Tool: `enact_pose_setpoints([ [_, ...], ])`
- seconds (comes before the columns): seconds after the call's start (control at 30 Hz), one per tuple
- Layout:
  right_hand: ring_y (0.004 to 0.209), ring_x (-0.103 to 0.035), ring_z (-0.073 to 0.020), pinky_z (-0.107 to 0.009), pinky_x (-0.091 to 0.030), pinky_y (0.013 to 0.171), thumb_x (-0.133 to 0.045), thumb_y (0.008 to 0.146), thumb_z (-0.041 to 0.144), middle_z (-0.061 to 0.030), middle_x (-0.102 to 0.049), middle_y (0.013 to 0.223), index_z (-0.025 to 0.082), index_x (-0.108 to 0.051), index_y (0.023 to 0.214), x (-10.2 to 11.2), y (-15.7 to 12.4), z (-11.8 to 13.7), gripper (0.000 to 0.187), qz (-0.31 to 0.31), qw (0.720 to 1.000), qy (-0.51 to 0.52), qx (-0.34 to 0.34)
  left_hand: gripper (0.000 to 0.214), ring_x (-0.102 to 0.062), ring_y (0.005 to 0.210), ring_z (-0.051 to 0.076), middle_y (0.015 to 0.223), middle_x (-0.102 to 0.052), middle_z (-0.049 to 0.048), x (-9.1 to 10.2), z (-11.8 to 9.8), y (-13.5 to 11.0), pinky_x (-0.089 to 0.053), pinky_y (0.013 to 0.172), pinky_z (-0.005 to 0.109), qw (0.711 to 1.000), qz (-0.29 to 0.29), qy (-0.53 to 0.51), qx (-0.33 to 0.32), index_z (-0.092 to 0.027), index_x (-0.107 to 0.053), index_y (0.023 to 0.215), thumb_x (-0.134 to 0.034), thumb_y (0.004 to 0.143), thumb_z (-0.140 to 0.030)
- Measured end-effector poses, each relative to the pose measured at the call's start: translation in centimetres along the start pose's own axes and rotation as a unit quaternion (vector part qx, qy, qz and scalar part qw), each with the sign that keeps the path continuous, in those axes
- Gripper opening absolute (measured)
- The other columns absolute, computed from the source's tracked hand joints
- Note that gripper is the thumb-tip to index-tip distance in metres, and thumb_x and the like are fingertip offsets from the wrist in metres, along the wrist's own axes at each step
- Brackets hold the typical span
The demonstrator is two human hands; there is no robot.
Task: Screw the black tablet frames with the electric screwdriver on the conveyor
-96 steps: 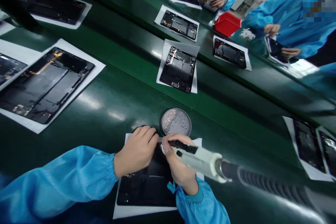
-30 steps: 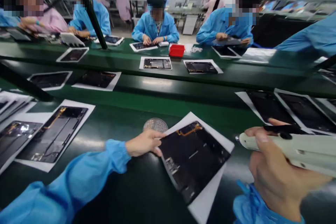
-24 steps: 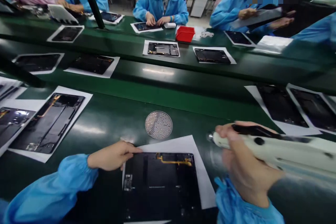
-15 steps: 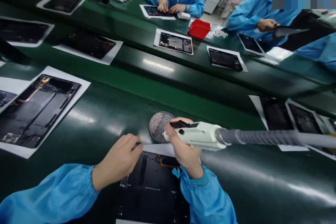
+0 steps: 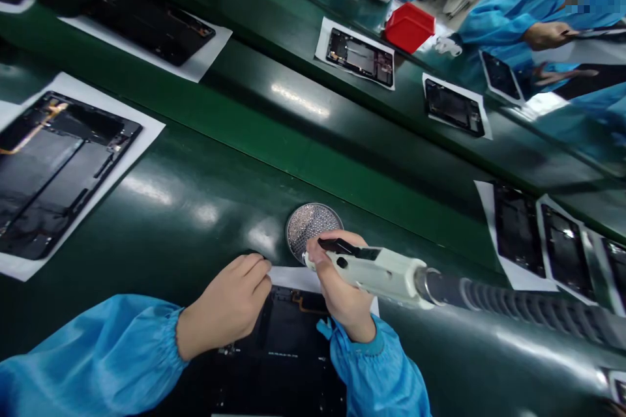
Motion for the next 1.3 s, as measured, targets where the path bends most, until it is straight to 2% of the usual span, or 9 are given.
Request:
enact_pose_setpoints([
  [0.23, 0.067, -0.063, -0.0152, -0.037, -0.054, 0.069, -0.068, 0.084, 0.011, 0.0022, -0.066, 0.073, 0.024, -0.066, 0.099, 0.11, -0.06, -0.12, 0.02, -0.01, 1.0, -0.008, -0.008, 0.015, -0.05, 0.088, 0.027, 0.101, -0.059, 0.0172, -0.06, -0.01, -0.13, -0.046, 0.075, 0.039, 1.0, 0.006, 0.002, 0.001, -0.01, -0.063, 0.085, -0.048, 0.087, -0.007],
  [0.43, 0.068, -0.064, -0.0162, -0.037, -0.054, 0.069, -0.069, 0.084, 0.015, 0.0021, -0.066, 0.074, 0.025, -0.064, 0.1, 0.08, -0.07, -0.32, 0.019, 0.004, 1.0, -0.023, -0.004, 0.012, -0.049, 0.087, 0.027, 0.098, -0.058, 0.0157, -0.06, -0.01, 0.21, -0.045, 0.074, 0.039, 1.0, 0.009, 0.005, 0.003, -0.011, -0.062, 0.084, -0.05, 0.085, -0.008],
  [0.6, 0.068, -0.064, -0.0162, -0.039, -0.055, 0.07, -0.067, 0.085, 0.014, 0.0018, -0.065, 0.075, 0.024, -0.062, 0.101, 0.13, -0.25, -0.49, 0.019, -0.009, 0.999, -0.042, 0.005, 0.011, -0.048, 0.085, 0.026, 0.093, -0.055, 0.0134, 0.0, 0.03, 0.27, -0.044, 0.073, 0.038, 1.0, 0.002, 0.013, 0.0, -0.011, -0.062, 0.083, -0.051, 0.084, -0.009],
  [1.3, 0.067, -0.064, -0.0168, -0.04, -0.053, 0.068, -0.066, 0.085, 0.01, 0.0021, -0.065, 0.073, 0.023, -0.063, 0.101, -0.03, -0.1, -0.58, 0.021, -0.009, 1.0, -0.01, 0.02, 0.012, -0.05, 0.089, 0.028, 0.095, -0.056, 0.0146, -0.11, 0.18, 0.21, -0.047, 0.076, 0.04, 1.0, 0.026, 0.01, -0.008, -0.01, -0.062, 0.087, -0.05, 0.085, -0.008],
])
Point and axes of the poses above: each hand's wrist, its own y-axis towards the middle knuckle, its own x-axis out of the back of the hand, z = x × y, the point moved 2 cm from there along y, towards the middle knuckle
